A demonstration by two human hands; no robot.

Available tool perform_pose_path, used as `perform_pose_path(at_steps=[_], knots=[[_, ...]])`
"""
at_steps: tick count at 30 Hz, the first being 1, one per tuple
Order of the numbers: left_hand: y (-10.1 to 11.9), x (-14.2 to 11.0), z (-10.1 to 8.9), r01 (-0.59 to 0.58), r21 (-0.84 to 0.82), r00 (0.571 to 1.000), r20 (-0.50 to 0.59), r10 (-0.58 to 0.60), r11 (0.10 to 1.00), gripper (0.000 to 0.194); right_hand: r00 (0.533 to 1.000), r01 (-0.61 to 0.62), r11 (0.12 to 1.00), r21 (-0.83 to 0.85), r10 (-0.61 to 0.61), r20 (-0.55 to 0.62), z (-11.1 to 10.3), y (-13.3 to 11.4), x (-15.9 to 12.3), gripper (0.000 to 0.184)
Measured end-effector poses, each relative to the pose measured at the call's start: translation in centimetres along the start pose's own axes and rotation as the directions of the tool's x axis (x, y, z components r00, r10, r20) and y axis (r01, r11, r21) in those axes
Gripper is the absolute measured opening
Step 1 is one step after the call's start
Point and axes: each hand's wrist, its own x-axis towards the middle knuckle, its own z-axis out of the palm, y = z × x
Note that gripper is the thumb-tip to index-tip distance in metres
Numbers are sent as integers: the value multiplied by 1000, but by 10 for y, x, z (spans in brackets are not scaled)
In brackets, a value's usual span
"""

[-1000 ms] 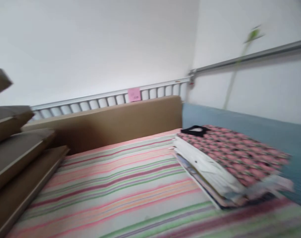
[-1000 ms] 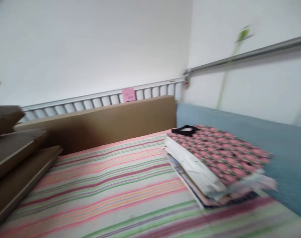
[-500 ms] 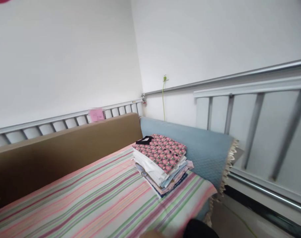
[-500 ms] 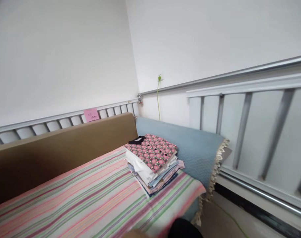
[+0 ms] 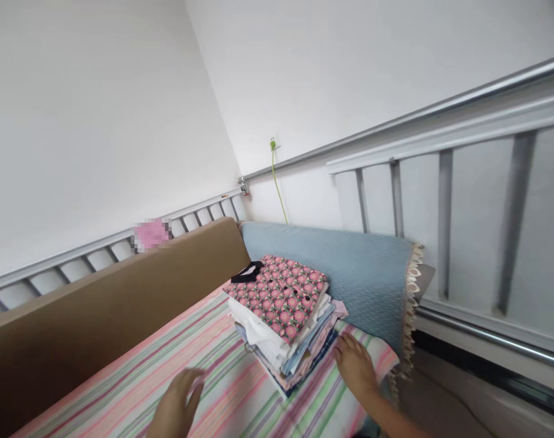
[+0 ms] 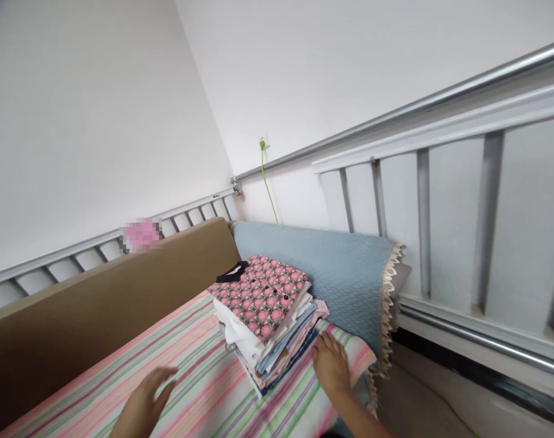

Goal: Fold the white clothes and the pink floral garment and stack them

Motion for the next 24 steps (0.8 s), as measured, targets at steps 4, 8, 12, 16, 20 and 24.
perform_pose_path(at_steps=[4, 8, 12, 16, 20, 24], knots=[[59, 108, 20, -203, 144, 974, 132, 184, 969, 35, 995, 4, 995, -95, -14, -104, 18, -7, 1, 40], [102, 191, 44, -265, 354, 959, 193, 208, 897, 43, 974, 125, 983, -137, -148, -171, 26, 2, -2, 33], [116, 245, 71, -225, 400, 967, 199, 156, 888, 51, 932, 192, 965, -179, -236, -275, 41, 13, -1, 29], [121, 264, 91, -200, 431, 961, 261, 91, 880, 40, 913, 220, 955, -199, -273, -302, 47, 16, -2, 26], [127, 256, 80, -215, 462, 948, 309, 71, 860, 23, 941, 187, 968, -168, -226, -251, 40, 12, -3, 27], [121, 245, -6, -201, 490, 965, 247, 86, 848, 26, 967, 162, 976, -144, -186, -172, 32, 8, -2, 28]])
